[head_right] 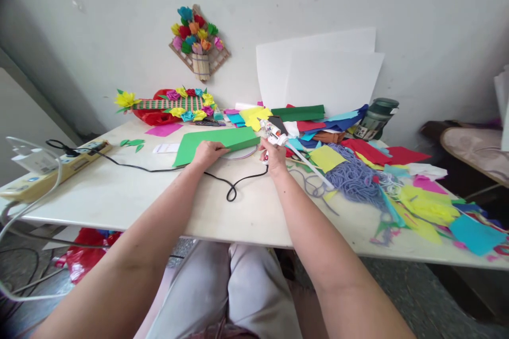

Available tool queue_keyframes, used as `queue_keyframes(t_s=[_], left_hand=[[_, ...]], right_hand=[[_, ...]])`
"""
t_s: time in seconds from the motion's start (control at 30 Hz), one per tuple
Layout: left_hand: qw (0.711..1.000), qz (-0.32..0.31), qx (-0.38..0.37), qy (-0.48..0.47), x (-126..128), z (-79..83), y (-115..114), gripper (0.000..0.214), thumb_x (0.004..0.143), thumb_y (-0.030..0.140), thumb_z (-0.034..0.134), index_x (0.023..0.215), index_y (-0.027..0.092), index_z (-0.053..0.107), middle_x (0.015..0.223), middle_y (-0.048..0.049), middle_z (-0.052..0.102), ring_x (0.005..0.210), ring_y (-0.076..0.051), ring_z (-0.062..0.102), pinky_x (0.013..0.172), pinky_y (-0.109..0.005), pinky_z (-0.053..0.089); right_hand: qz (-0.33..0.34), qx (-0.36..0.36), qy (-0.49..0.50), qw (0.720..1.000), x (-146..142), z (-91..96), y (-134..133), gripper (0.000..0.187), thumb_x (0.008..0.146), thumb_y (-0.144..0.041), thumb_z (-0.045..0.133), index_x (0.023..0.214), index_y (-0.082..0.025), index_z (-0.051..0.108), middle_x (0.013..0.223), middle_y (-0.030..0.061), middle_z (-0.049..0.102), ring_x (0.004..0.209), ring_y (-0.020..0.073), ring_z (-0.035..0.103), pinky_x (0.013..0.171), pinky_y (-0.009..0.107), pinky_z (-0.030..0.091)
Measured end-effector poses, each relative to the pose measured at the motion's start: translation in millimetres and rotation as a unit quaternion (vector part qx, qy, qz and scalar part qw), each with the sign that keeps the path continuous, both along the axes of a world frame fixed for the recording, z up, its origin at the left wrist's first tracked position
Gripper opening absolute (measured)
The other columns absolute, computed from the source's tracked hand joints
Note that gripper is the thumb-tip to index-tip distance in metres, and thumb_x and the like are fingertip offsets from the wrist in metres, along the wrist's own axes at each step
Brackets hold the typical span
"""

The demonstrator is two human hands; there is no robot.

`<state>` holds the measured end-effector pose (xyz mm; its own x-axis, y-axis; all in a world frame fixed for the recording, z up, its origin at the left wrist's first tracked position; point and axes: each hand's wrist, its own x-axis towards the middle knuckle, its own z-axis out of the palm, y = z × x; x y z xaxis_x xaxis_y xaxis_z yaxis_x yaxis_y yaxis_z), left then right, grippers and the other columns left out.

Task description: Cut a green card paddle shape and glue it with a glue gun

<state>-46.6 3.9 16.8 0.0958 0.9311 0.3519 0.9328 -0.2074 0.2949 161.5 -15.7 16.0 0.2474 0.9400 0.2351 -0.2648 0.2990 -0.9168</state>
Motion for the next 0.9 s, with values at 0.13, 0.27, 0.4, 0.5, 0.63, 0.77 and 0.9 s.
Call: queue_keyframes(t_s=[0.13,0.27,0.4,0.5,0.63,0.77,0.9], left_hand=[[0.999,-0.015,-0.018,0.034,-4,3.1,-5,0.029,0.076,0.042,0.052,0.094,0.028,0.07,0.087,-0.0019,0.07,0.083,-0.019,0.06,0.069,-0.024,0.043],[0.998,-0.004,-0.047,0.036,-17,6.3,-9,0.031,0.073,0.043,0.055,0.098,0.031,0.068,0.095,-0.0003,0.069,0.089,-0.02,0.06,0.07,-0.024,0.043],[0.998,0.051,-0.036,0.032,-25,5.2,-7,0.032,0.074,0.049,0.051,0.094,0.031,0.069,0.09,-0.0006,0.07,0.087,-0.02,0.06,0.068,-0.024,0.043],[0.997,0.068,-0.024,0.041,-25,4.9,-5,0.033,0.075,0.05,0.05,0.094,0.031,0.069,0.087,-0.0012,0.07,0.085,-0.02,0.061,0.067,-0.024,0.042],[0.997,0.071,-0.019,0.034,-23,5.4,-4,0.032,0.075,0.05,0.05,0.091,0.03,0.069,0.085,-0.001,0.07,0.084,-0.019,0.061,0.065,-0.023,0.041],[0.997,0.07,-0.024,0.012,-24,4.1,-3,0.033,0.074,0.051,0.051,0.091,0.029,0.069,0.083,-0.001,0.069,0.081,-0.018,0.06,0.063,-0.023,0.04],[0.998,0.051,-0.028,0.0,-27,3.1,-1,0.033,0.075,0.049,0.049,0.091,0.028,0.069,0.083,-0.0012,0.069,0.079,-0.017,0.06,0.062,-0.023,0.04]], right_hand=[[-0.003,-0.02,0.0,1.0,-1,2.5,-4,0.018,0.058,-0.029,0.063,0.058,-0.015,0.051,0.045,-0.0044,0.051,0.025,0.0045,0.035,0.028,0.021,0.03],[-0.009,-0.037,-0.011,0.999,-2,3.1,-4,0.016,0.058,-0.028,0.062,0.06,-0.016,0.051,0.044,-0.004,0.052,0.025,0.0044,0.033,0.027,0.021,0.029],[0.029,-0.031,-0.033,0.999,0,4.3,-5,0.021,0.059,-0.033,0.064,0.062,-0.015,0.053,0.046,-0.002,0.056,0.025,0.0047,0.034,0.028,0.021,0.029],[0.087,-0.005,-0.079,0.993,3,5.9,-9,0.025,0.061,-0.037,0.064,0.067,-0.014,0.056,0.051,0.0003,0.061,0.026,0.0047,0.035,0.029,0.02,0.029],[0.14,0.023,-0.17,0.975,7,6.5,-13,0.027,0.061,-0.039,0.066,0.069,-0.014,0.058,0.057,0.0024,0.065,0.027,0.0042,0.036,0.029,0.02,0.029],[0.149,0.011,-0.241,0.959,11,2.9,-9,0.028,0.059,-0.037,0.07,0.072,-0.014,0.059,0.052,-0.0002,0.063,0.026,0.0039,0.035,0.026,0.018,0.027],[0.144,-0.02,-0.27,0.952,12,-0.6,-5,0.024,0.059,-0.033,0.071,0.069,-0.015,0.059,0.049,-0.0006,0.061,0.025,0.0032,0.033,0.024,0.017,0.027]])
